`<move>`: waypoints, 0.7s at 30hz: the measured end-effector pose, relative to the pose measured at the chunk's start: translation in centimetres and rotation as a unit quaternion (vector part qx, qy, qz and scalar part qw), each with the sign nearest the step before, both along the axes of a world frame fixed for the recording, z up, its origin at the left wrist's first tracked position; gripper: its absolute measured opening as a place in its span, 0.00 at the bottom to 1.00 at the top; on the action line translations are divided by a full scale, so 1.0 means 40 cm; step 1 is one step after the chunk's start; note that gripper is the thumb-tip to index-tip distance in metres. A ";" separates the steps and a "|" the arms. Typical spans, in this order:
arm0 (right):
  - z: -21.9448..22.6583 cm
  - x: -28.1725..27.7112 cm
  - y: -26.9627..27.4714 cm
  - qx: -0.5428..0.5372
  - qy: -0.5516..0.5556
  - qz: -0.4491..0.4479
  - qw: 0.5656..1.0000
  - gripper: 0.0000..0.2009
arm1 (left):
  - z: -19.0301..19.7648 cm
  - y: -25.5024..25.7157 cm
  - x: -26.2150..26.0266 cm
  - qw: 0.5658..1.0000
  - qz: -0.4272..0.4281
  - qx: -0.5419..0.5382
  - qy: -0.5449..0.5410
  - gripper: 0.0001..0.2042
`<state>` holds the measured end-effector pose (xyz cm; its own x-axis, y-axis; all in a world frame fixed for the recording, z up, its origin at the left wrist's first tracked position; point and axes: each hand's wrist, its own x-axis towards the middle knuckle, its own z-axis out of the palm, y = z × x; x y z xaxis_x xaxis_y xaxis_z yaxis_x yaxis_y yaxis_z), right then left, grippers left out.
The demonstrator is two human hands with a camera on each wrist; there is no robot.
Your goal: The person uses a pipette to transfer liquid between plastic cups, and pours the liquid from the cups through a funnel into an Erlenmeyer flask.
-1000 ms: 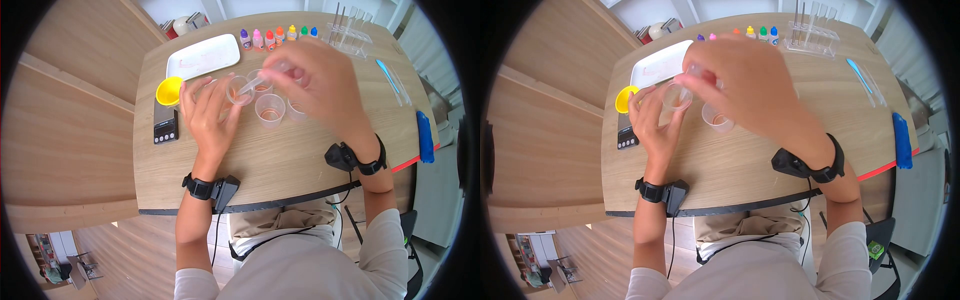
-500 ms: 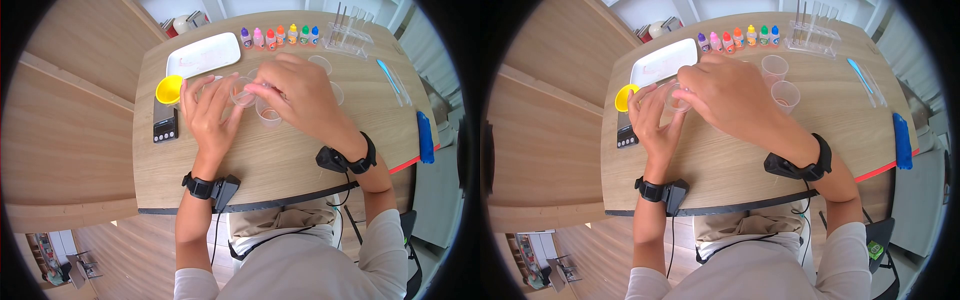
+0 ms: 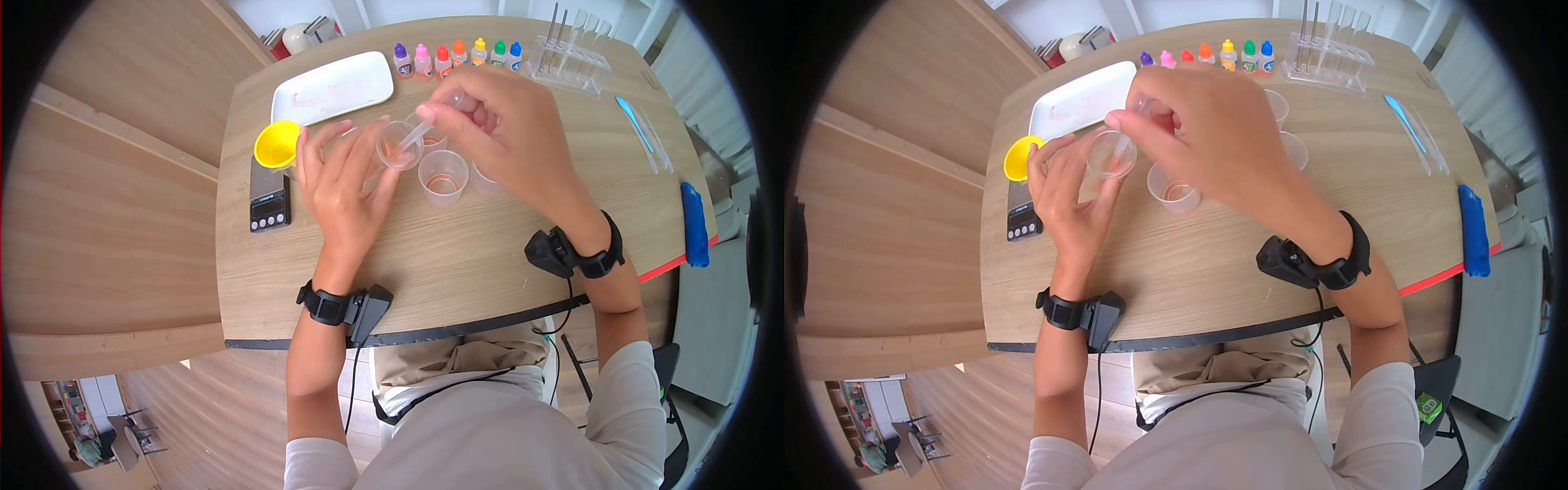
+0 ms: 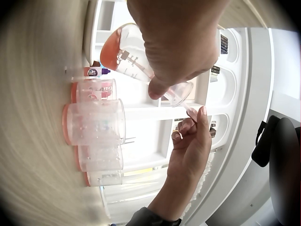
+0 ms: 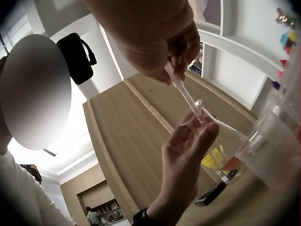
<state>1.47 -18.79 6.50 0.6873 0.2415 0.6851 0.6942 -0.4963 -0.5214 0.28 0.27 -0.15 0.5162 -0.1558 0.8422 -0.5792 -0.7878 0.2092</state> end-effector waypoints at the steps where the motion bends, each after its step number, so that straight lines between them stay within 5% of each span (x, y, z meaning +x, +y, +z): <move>1: 0.004 -0.002 0.000 0.016 0.022 -0.005 1.000 0.12 | 0.001 -0.001 0.000 1.000 0.001 0.002 0.002 0.22; 21: 0.112 -0.001 -0.104 0.164 0.100 -0.062 0.979 0.10 | -0.007 0.002 0.004 1.000 0.024 0.001 0.014 0.22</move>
<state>1.42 -22.94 10.98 0.8258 -0.0625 0.5605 0.5068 -0.3539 -0.7861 0.42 0.37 -0.41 0.5458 -0.1318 0.8275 -0.5352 -0.8147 0.2233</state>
